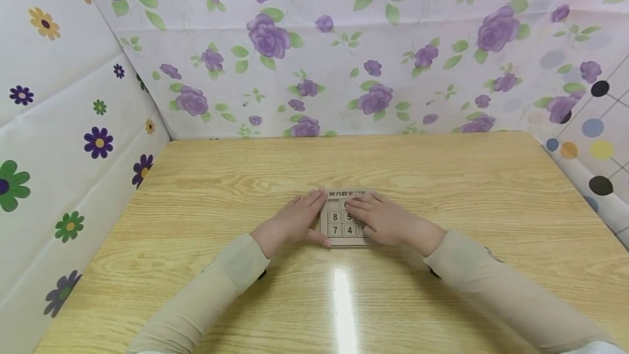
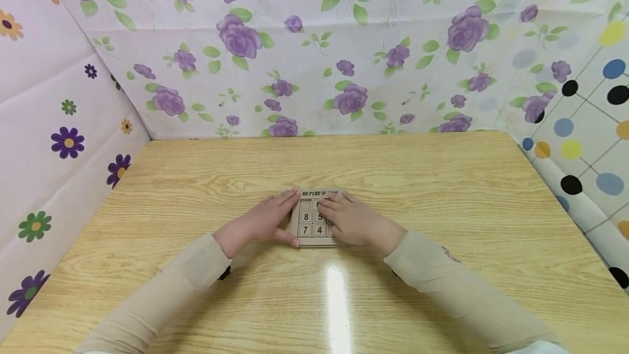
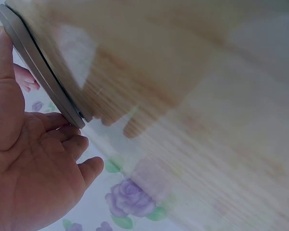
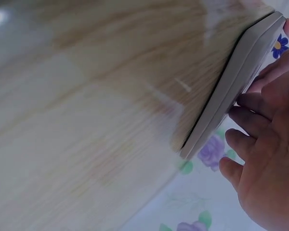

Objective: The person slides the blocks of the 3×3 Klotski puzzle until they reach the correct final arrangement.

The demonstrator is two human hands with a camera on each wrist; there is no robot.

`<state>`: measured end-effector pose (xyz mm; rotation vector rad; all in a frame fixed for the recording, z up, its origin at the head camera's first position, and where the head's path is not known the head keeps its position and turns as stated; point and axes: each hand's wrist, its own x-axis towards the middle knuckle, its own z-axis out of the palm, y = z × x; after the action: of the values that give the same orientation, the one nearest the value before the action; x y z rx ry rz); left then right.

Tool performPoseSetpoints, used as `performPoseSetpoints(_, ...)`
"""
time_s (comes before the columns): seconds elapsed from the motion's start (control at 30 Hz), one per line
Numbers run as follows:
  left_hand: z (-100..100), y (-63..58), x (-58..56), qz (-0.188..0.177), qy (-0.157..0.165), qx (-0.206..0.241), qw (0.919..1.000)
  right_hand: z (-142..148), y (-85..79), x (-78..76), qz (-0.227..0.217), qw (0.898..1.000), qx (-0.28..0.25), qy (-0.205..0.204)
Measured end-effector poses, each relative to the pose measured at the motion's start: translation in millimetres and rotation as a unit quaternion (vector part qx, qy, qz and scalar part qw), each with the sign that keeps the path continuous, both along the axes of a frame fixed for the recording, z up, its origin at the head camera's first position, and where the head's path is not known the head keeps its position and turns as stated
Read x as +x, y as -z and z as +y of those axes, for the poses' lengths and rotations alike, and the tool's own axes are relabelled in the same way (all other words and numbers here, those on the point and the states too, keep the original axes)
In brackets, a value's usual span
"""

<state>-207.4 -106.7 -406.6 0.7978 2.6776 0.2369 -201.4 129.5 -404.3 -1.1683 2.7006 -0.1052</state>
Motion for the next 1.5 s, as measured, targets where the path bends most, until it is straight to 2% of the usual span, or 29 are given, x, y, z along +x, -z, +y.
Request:
performPoseSetpoints(0.3,-1,-0.2,0.1,-0.005,0.001,0.013,0.9999,4,2.3,3.8,0.019,1.000,0.000,-0.003)
performPoseSetpoints(0.5,-1,-1.2,0.4,-0.005,0.002,0.011,0.9999,-5,-2.3,12.8,0.019,0.999,-0.027,-0.032)
performPoseSetpoints(0.83,0,0.9,-1.3,-0.002,0.006,0.005,1.0000,-14,-4.8,19.4,0.019,0.998,-0.010,-0.054)
performPoseSetpoints(1.13,-1,-0.5,0.0,0.002,0.006,0.010,0.9999,-18,-0.1,10.3,0.014,0.999,-0.014,-0.031)
performPoseSetpoints(1.5,-1,1.3,-0.3,0.007,0.005,0.010,0.9999,-21,-4.0,-0.5,0.004,1.000,-0.012,-0.019)
